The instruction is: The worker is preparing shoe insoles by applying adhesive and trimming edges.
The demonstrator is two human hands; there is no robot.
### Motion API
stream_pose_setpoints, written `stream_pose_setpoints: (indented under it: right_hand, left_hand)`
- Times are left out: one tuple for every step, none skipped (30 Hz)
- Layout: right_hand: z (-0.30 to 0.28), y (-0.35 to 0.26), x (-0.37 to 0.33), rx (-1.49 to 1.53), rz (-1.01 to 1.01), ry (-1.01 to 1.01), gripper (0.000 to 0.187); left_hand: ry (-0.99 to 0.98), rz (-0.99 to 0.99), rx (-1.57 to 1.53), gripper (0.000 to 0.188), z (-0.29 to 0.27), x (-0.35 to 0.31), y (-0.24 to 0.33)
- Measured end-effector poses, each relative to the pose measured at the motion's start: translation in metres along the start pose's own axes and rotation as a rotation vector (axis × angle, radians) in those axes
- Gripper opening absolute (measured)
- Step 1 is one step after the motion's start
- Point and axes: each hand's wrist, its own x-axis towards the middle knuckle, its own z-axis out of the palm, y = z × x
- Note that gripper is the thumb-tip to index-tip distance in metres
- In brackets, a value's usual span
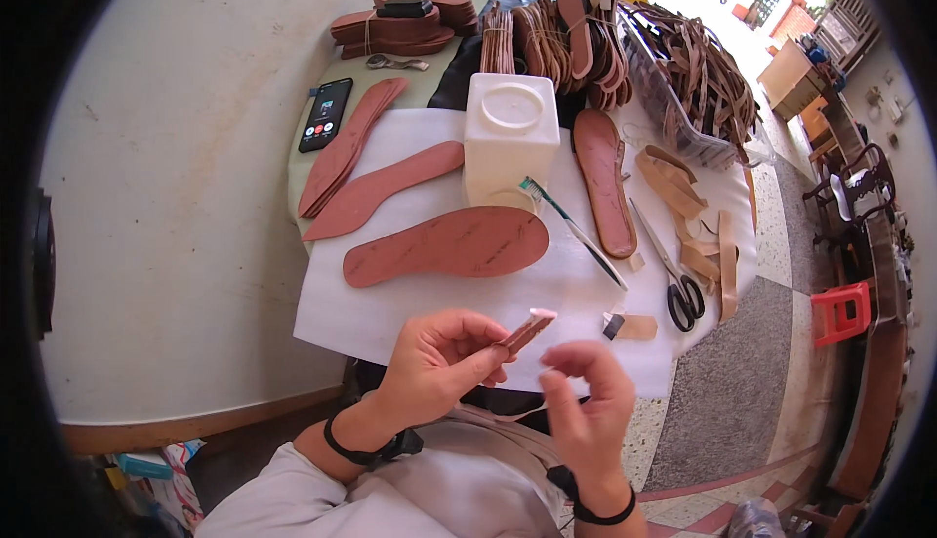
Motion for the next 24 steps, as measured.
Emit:
stream_pose_setpoints:
  right_hand:
    - [-0.003, -0.005, 0.006, 0.061, -0.033, 0.003, 0.025]
    - [-0.003, -0.011, 0.011, 0.091, -0.034, -0.018, 0.028]
    - [-0.003, -0.016, 0.016, 0.120, -0.035, -0.040, 0.030]
    - [-0.003, -0.020, 0.020, 0.149, -0.036, -0.061, 0.032]
    - [-0.002, -0.022, 0.023, 0.067, -0.007, -0.054, 0.026]
    - [-0.004, -0.021, 0.022, 0.068, 0.002, -0.073, 0.023]
    - [-0.006, -0.020, 0.021, 0.070, 0.011, -0.098, 0.020]
    - [-0.007, -0.018, 0.021, 0.072, 0.019, -0.124, 0.018]
    - [-0.008, -0.018, 0.020, 0.117, -0.009, -0.138, 0.016]
    - [-0.009, -0.017, 0.018, 0.163, -0.036, -0.152, 0.014]
    - [-0.010, -0.015, 0.017, 0.210, -0.061, -0.166, 0.013]
    - [-0.010, -0.013, 0.017, 0.208, -0.074, -0.208, 0.013]
    - [-0.011, -0.011, 0.017, 0.205, -0.089, -0.249, 0.013]
    - [-0.011, -0.009, 0.018, 0.202, -0.104, -0.290, 0.013]
    - [-0.010, -0.008, 0.018, 0.217, -0.101, -0.298, 0.013]
    - [-0.010, -0.007, 0.018, 0.230, -0.098, -0.305, 0.013]
    - [-0.010, -0.006, 0.018, 0.243, -0.096, -0.311, 0.013]
    - [-0.011, -0.006, 0.019, 0.231, -0.111, -0.308, 0.013]
    - [-0.014, -0.005, 0.020, 0.215, -0.125, -0.307, 0.012]
    - [-0.016, -0.005, 0.021, 0.199, -0.139, -0.306, 0.012]
    - [-0.015, -0.005, 0.020, 0.218, -0.125, -0.291, 0.012]
    - [-0.013, -0.005, 0.019, 0.238, -0.110, -0.276, 0.011]
    - [-0.013, -0.005, 0.018, 0.257, -0.095, -0.261, 0.011]
    - [-0.015, -0.003, 0.017, 0.261, -0.093, -0.249, 0.010]
  left_hand:
    - [-0.009, 0.031, 0.067, 0.015, 0.001, -0.001, 0.000]
    - [-0.018, 0.067, 0.129, 0.015, 0.003, -0.002, 0.000]
    - [-0.028, 0.102, 0.192, 0.016, 0.003, -0.002, -0.001]
    - [-0.051, 0.149, 0.304, 0.017, 0.004, -0.002, -0.001]
    - [-0.074, 0.196, 0.417, 0.019, 0.003, -0.002, 0.000]
    - [-0.096, 0.244, 0.529, 0.020, 0.003, -0.002, 0.000]
    - [-0.126, 0.171, 0.441, 0.021, 0.002, -0.003, -0.001]
    - [-0.154, 0.098, 0.353, 0.023, 0.001, -0.004, -0.004]
    - [-0.181, 0.025, 0.265, 0.025, 0.000, -0.005, -0.005]
    - [-0.222, -0.104, 0.122, 0.026, 0.000, -0.004, 0.000]
    - [-0.262, -0.232, -0.022, 0.028, 0.000, -0.001, 0.010]
    - [-0.301, -0.359, -0.167, 0.031, 0.000, 0.001, 0.016]
    - [-0.403, -0.361, -0.190, 0.040, -0.005, 0.005, 0.011]
    - [-0.424, -0.384, -0.175, 0.040, -0.005, 0.005, 0.010]
    - [-0.446, -0.407, -0.160, 0.041, -0.004, 0.006, 0.011]
    - [-0.470, -0.430, -0.147, 0.041, -0.002, 0.007, 0.011]
    - [-0.482, -0.454, -0.150, 0.041, -0.002, 0.007, 0.011]
    - [-0.494, -0.477, -0.153, 0.042, -0.003, 0.008, 0.011]
    - [-0.506, -0.500, -0.159, 0.042, -0.003, 0.008, 0.009]
    - [-0.484, -0.498, -0.154, 0.041, -0.003, 0.009, 0.007]
    - [-0.462, -0.497, -0.149, 0.040, -0.003, 0.009, 0.005]
    - [-0.441, -0.496, -0.144, 0.040, -0.003, 0.009, 0.002]
    - [-0.422, -0.519, -0.188, 0.038, -0.003, 0.011, 0.001]
    - [-0.403, -0.541, -0.232, 0.037, -0.003, 0.013, 0.001]
